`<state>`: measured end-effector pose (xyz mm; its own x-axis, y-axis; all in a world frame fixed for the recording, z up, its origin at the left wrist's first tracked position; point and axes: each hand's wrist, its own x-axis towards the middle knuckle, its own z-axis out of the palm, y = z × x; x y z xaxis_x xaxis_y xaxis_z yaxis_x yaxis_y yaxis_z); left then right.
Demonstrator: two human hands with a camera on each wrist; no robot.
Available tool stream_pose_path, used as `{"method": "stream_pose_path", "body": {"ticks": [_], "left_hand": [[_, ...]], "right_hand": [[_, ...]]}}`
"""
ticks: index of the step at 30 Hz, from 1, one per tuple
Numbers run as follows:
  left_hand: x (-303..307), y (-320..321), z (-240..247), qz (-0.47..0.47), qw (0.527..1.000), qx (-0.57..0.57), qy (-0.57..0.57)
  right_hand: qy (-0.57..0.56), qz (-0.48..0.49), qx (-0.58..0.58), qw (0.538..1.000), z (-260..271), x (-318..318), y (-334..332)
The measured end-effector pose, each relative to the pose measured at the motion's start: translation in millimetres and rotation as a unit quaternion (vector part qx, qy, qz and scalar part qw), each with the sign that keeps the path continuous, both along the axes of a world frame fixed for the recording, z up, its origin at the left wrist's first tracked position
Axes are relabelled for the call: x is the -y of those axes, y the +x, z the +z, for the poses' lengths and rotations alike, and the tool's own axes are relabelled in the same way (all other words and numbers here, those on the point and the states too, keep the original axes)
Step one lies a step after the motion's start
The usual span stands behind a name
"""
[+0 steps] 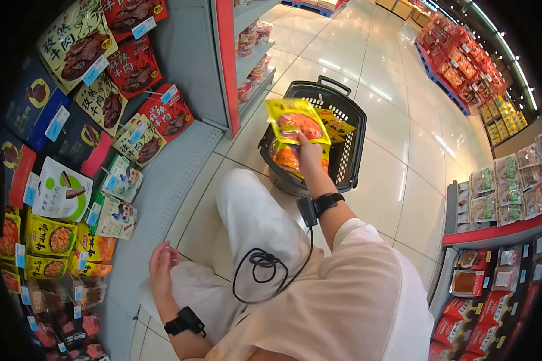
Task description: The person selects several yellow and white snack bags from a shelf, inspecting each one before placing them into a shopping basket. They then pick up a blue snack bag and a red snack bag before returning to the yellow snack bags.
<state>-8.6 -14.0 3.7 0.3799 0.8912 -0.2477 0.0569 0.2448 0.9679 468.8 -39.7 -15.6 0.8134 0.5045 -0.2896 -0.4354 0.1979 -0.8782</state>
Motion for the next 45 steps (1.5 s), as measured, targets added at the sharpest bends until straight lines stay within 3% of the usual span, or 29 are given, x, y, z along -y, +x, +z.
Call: {"method": "stream_pose_path", "body": {"ticks": [6, 10, 13, 20, 23, 24, 25, 26, 27, 28, 29, 31, 32, 33, 34, 35, 37, 41, 42, 43, 44, 45], "left_hand": [[1.6, 4.4, 6.5, -0.007, 1.000, -0.020, -0.012], [3.9, 2.1, 8.4, 0.001, 1.000, -0.021, -0.020], [6.0, 0.2, 7.2, 0.005, 0.999, -0.021, -0.023], [7.1, -3.2, 8.1, -0.008, 0.999, -0.028, -0.030], [7.3, -4.4, 7.0, -0.014, 0.999, -0.030, -0.030], [7.7, -4.7, 6.8, -0.017, 0.999, -0.033, -0.029], [8.5, -4.8, 7.2, -0.019, 0.999, -0.033, -0.031], [9.0, -5.0, 8.0, -0.020, 0.999, -0.034, -0.032], [8.8, -4.6, 8.4, -0.021, 0.999, -0.035, -0.033], [8.5, -4.4, 8.2, -0.022, 0.999, -0.035, -0.033], [8.5, -4.9, 7.7, -0.024, 0.998, -0.038, -0.034], [8.7, -5.8, 6.2, -0.026, 0.998, -0.042, -0.036], [8.8, -5.6, 5.4, -0.029, 0.998, -0.045, -0.038], [8.5, -5.0, 4.6, -0.033, 0.998, -0.048, -0.039], [7.9, -4.5, 3.6, -0.035, 0.997, -0.048, -0.039], [7.2, -4.2, 2.5, -0.036, 0.997, -0.049, -0.041], [5.9, -3.6, 0.6, -0.040, 0.997, -0.051, -0.041], [6.1, -1.4, -1.3, -0.046, 0.996, -0.054, -0.045], [6.0, -0.9, -1.4, -0.047, 0.996, -0.056, -0.050], [6.1, -0.7, -1.6, -0.049, 0.996, -0.057, -0.050], [6.3, -0.7, -1.9, -0.052, 0.996, -0.061, -0.050], [6.4, -0.4, -2.2, -0.055, 0.995, -0.065, -0.049]], "right_hand": [[-0.119, -0.080, -0.079, 0.987, -80.6, 19.7, 67.3], [-0.150, -0.122, -0.131, 0.972, -97.8, 24.6, 74.2], [-0.092, -0.072, -0.105, 0.988, -123.6, 38.7, 77.6], [-0.199, -0.085, -0.141, 0.966, -93.2, 25.4, 52.5], [-0.120, -0.040, -0.145, 0.981, -99.4, 36.3, 54.2], [-0.101, -0.075, -0.191, 0.973, -109.6, 35.8, 63.9], [-0.102, -0.077, -0.191, 0.973, -153.3, 64.2, 90.1], [-0.250, 0.061, 0.072, 0.964, -190.3, 66.9, 119.6], [-0.370, 0.193, 0.327, 0.848, -228.9, 64.4, 139.8], [-0.420, 0.250, 0.372, 0.789, -224.7, 67.5, 142.9], [-0.421, 0.250, 0.372, 0.789, -223.6, 69.2, 141.6], [-0.290, 0.183, 0.362, 0.867, -229.2, 74.6, 142.9], [-0.292, 0.183, 0.361, 0.867, -231.7, 73.2, 145.7], [-0.177, 0.044, 0.075, 0.980, -193.3, 63.2, 124.8], [-0.039, -0.102, -0.219, 0.970, -166.6, 58.7, 112.1], [-0.038, -0.104, -0.220, 0.969, -158.7, 61.3, 110.4], [-0.028, -0.021, -0.221, 0.975, -152.2, 66.2, 108.9], [-0.027, -0.023, -0.193, 0.980, -166.4, 76.2, 113.9], [-0.155, 0.058, 0.044, 0.985, -184.2, 80.1, 121.2], [-0.272, 0.135, 0.278, 0.911, -202.0, 84.6, 128.3], [-0.273, 0.135, 0.276, 0.912, -218.7, 87.6, 137.1], [-0.231, 0.137, 0.189, 0.944, -223.6, 86.3, 141.4]]}}
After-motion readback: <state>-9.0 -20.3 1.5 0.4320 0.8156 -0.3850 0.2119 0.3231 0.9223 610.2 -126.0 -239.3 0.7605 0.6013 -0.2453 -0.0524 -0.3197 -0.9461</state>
